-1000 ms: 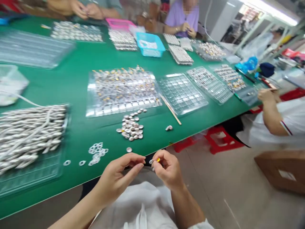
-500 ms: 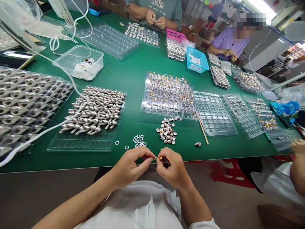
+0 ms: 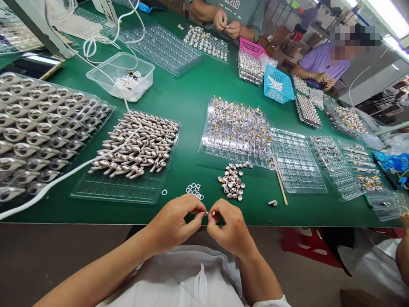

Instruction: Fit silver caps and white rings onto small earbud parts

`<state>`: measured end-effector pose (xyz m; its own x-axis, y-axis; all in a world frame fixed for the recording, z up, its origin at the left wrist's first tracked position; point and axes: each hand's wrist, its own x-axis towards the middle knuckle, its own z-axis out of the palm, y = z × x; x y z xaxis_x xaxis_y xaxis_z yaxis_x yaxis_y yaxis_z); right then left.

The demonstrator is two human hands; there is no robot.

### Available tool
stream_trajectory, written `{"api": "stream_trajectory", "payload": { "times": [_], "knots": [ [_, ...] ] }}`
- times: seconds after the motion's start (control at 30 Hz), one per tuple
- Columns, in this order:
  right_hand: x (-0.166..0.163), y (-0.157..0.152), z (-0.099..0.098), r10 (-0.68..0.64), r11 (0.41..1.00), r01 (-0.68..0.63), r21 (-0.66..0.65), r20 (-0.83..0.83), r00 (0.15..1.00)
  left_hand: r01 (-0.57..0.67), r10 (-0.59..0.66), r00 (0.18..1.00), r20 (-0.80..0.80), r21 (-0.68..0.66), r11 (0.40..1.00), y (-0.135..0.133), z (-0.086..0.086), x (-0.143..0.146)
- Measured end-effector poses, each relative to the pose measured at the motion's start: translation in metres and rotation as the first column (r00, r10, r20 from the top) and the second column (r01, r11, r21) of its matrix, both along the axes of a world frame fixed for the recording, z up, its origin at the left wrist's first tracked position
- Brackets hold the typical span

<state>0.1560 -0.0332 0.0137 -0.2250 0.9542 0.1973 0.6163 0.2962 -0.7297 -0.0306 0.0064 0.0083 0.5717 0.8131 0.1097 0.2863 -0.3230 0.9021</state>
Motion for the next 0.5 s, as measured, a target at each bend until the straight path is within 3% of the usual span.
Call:
{"api": "stream_trajectory", "payload": {
  "times": [0.27, 0.5],
  "knots": [
    [0.008, -0.008, -0.009, -0.039, 0.999, 0.038, -0.023, -0.057, 0.998, 0.039, -0.047, 0.986, -0.161, -0.052, 0.998, 0.000, 0.005, 0.010],
    [0.023, -0.020, -0.013, -0.120, 0.989, 0.099, -0.114, -0.196, 0.973, 0.138, -0.177, 0.967, -0.183, -0.209, 0.968, 0.002, 0.015, 0.026]
  ]
}}
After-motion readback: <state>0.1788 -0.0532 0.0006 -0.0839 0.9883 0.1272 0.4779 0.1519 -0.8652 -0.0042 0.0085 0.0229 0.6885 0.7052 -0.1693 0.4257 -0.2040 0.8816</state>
